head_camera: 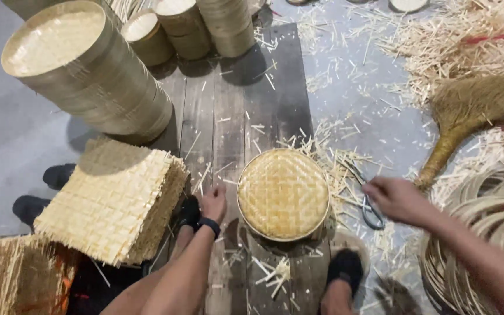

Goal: The person is assembling a bamboo steamer basket by trimming the edges of a woven bamboo base and fitting it into a circular wooden frame.

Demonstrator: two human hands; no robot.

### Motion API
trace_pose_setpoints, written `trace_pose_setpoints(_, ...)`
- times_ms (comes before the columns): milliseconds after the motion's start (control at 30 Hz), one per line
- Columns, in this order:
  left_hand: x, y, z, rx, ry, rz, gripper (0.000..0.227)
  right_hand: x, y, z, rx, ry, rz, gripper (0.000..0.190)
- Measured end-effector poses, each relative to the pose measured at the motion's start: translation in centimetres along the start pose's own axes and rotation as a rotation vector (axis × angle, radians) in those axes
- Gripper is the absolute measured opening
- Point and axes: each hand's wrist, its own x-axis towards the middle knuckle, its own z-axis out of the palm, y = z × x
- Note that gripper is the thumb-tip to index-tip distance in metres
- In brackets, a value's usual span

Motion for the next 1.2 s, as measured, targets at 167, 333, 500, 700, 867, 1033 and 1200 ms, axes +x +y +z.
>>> trace_pose_setpoints(167, 1.1, -1.1, 5.7, -0.073, -0.364, -0.478, 0.070, 10.2, 2.8, 14.1, 0.522, 0.161, 0.064, 0.052)
trace_pose_setpoints(333, 0.7, 2.1, 8.7, -0.699, -0.111, -0.994, 0.063, 17.9, 2.1, 23.1, 1.158, 0.082, 0.398, 0.062)
trace_pose_setpoints(500, 1.7, 6.9, 7.3, -1.095, -0.081, -0.870, 0.055, 16.9, 4.0, 21.1, 1.168, 0.380, 0.197, 0.058)
trace_pose_setpoints(700, 1.1, 10.0, 3.0, -1.214, -0.085, -0.305, 0.066, 13.1, 6.1, 15.1, 1.351, 0.250, 0.269, 0.066)
trace_pose_setpoints(867, 0.5, 4.6, 6.6, -0.977, -0.392, -0.765, 0.081, 11.9, 4.5, 19.8, 1.438, 0.227, 0.270, 0.049)
trace_pose_setpoints(1033, -2.8, 8.8, 8.0, -0.184, -0.240, -0.355, 0.083, 12.8, 13.6, 26.7, 0.723, 0.473, 0.176, 0.046)
trace_pose_setpoints(1200, -7.9, 19.2, 14.7, 0.360, -0.371, -0.377, 0.112, 13.2, 19.4, 24.3, 0.072, 0.589, 0.188, 0.058)
